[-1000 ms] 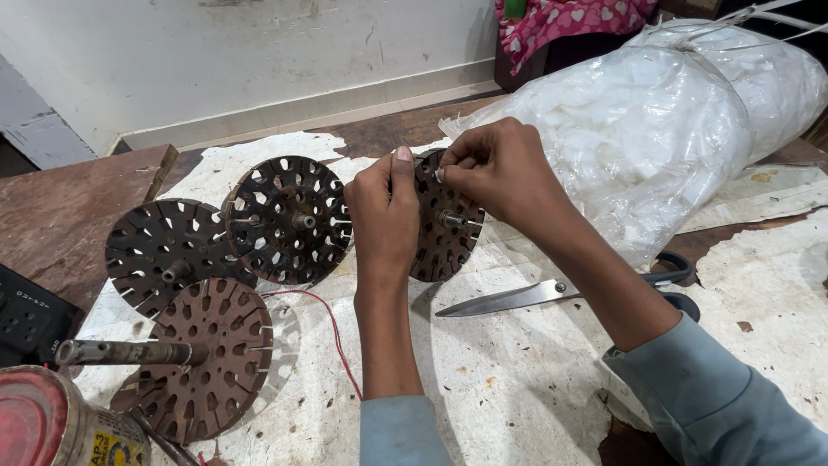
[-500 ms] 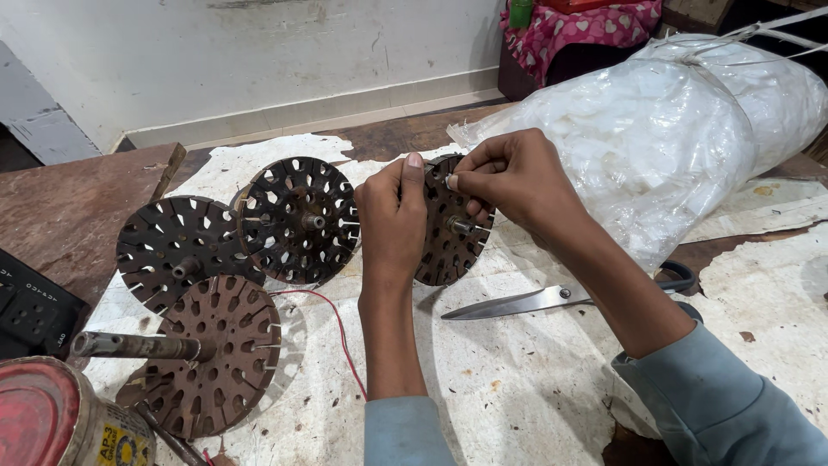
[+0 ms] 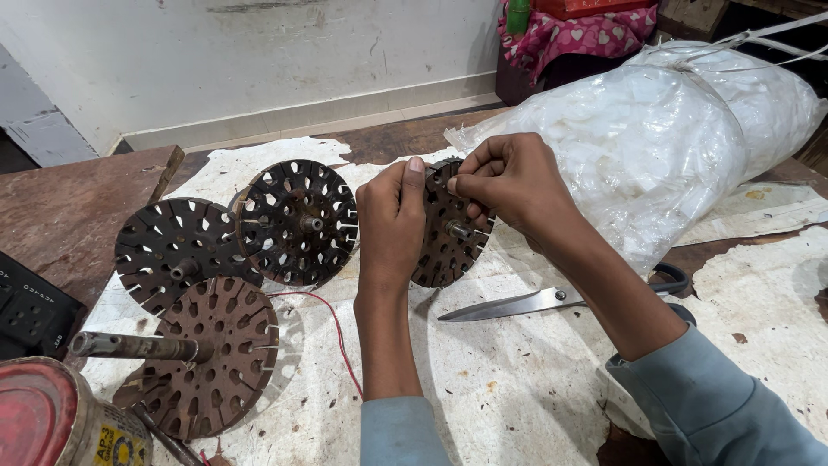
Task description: The person fits perforated metal discs onto metal shafts on a workbench, presses the discs together, and wraps tape around a hub. They take parts from a plastic bag, pack items into a cardboard box, and continue assembling disc-and-shaft components one at a time.
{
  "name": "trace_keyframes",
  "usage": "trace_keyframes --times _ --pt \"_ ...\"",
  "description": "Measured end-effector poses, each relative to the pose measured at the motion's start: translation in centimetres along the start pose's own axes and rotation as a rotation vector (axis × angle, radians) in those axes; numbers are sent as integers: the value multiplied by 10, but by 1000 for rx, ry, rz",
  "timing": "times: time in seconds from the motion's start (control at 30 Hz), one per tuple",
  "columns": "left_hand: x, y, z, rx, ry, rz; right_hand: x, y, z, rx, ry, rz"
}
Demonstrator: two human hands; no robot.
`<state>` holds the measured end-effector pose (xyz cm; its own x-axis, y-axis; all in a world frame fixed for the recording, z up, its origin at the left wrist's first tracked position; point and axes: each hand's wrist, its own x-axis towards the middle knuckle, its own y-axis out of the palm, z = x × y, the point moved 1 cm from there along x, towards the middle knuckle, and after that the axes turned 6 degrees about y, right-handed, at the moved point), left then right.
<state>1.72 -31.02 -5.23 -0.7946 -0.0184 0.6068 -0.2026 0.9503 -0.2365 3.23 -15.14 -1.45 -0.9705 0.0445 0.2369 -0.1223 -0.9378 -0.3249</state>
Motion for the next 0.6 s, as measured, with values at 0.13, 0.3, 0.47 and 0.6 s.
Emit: trace_keyframes --times 0.13,0.3,0.47,0.6 --pt "0 -1 1 -60 50 -9 0 -1 5 -151 -13 -6" --pt "-1 -2 0 -30 63 -12 -1 1 11 -294 -136 5" --pt "4 -1 -6 53 -9 30 -7 4 12 -366 -228 -17" --pt "3 -2 -8 133 24 -24 -5 1 13 -477 -99 24"
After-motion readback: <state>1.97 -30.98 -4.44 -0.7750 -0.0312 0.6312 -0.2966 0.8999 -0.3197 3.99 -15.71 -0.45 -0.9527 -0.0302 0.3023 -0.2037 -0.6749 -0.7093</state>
